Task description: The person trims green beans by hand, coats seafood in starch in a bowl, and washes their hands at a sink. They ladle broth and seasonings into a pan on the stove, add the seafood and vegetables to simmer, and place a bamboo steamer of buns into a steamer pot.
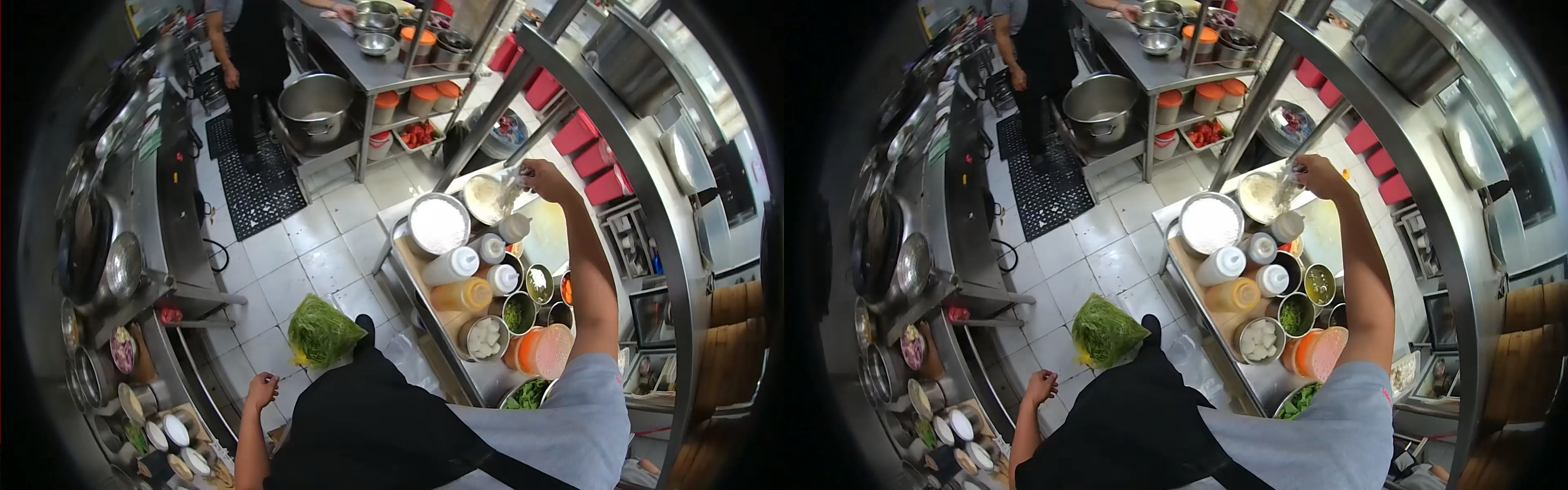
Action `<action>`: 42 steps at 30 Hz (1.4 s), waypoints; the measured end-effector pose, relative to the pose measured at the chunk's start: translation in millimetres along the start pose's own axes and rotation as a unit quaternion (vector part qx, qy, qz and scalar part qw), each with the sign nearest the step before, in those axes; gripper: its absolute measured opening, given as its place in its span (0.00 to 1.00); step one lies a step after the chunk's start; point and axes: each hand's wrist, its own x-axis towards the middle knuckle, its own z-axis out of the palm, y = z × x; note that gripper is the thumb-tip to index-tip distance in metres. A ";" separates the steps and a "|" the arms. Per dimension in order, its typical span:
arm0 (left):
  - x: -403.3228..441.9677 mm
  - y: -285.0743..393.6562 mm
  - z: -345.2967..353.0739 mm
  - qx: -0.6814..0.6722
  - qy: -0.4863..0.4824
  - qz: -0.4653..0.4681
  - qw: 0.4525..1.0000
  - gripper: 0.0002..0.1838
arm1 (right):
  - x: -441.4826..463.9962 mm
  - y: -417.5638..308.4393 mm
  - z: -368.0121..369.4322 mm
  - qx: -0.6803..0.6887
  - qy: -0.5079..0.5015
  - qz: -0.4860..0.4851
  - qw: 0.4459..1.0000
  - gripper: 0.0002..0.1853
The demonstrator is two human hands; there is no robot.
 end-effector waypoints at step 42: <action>-281.3 -206.2 190.7 -0.280 0.443 -0.191 0.830 0.17 | -105.6 -885.8 502.6 0.095 -0.238 -0.715 0.651 0.13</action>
